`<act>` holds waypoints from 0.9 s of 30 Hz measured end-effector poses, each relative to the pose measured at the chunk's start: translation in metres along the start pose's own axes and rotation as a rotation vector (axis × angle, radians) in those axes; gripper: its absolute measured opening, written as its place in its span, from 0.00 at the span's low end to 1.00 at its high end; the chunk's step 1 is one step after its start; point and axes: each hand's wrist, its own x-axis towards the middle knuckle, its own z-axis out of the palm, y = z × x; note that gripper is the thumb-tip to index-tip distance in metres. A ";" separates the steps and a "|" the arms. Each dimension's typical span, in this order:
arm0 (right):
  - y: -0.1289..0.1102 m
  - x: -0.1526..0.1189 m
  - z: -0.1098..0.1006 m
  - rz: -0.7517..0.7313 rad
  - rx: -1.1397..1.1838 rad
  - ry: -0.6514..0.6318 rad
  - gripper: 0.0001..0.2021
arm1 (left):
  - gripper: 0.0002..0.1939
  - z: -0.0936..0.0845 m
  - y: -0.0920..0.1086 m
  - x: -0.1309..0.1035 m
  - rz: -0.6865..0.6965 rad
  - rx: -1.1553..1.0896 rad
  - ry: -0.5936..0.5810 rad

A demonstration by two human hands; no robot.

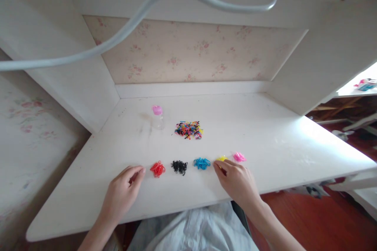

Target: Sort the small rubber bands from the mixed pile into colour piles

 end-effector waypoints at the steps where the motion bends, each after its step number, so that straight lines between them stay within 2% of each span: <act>1: 0.005 -0.002 -0.002 0.003 0.041 0.046 0.16 | 0.13 0.001 0.009 0.004 0.028 -0.009 -0.025; 4: 0.022 -0.007 -0.006 0.042 0.179 0.227 0.16 | 0.13 0.007 0.044 0.021 0.141 0.013 -0.117; 6: 0.036 -0.009 -0.006 0.126 0.260 0.336 0.16 | 0.14 0.016 0.068 0.035 0.226 0.081 -0.193; 9: 0.057 -0.008 0.002 0.336 0.373 0.386 0.19 | 0.13 0.038 0.097 0.060 0.294 0.231 -0.268; 12: 0.074 -0.006 0.012 0.524 0.476 0.397 0.22 | 0.12 0.063 0.116 0.085 0.336 0.325 -0.298; 15: 0.081 -0.007 0.017 0.585 0.548 0.449 0.24 | 0.13 0.085 0.126 0.104 0.342 0.358 -0.287; 19: 0.079 -0.011 0.015 0.567 0.577 0.439 0.23 | 0.14 0.104 0.133 0.119 0.349 0.395 -0.279; 23: 0.075 -0.013 0.014 0.553 0.571 0.441 0.21 | 0.15 0.113 0.134 0.125 0.363 0.413 -0.294; 27: 0.075 -0.013 0.015 0.539 0.578 0.429 0.21 | 0.16 0.113 0.135 0.127 0.384 0.411 -0.292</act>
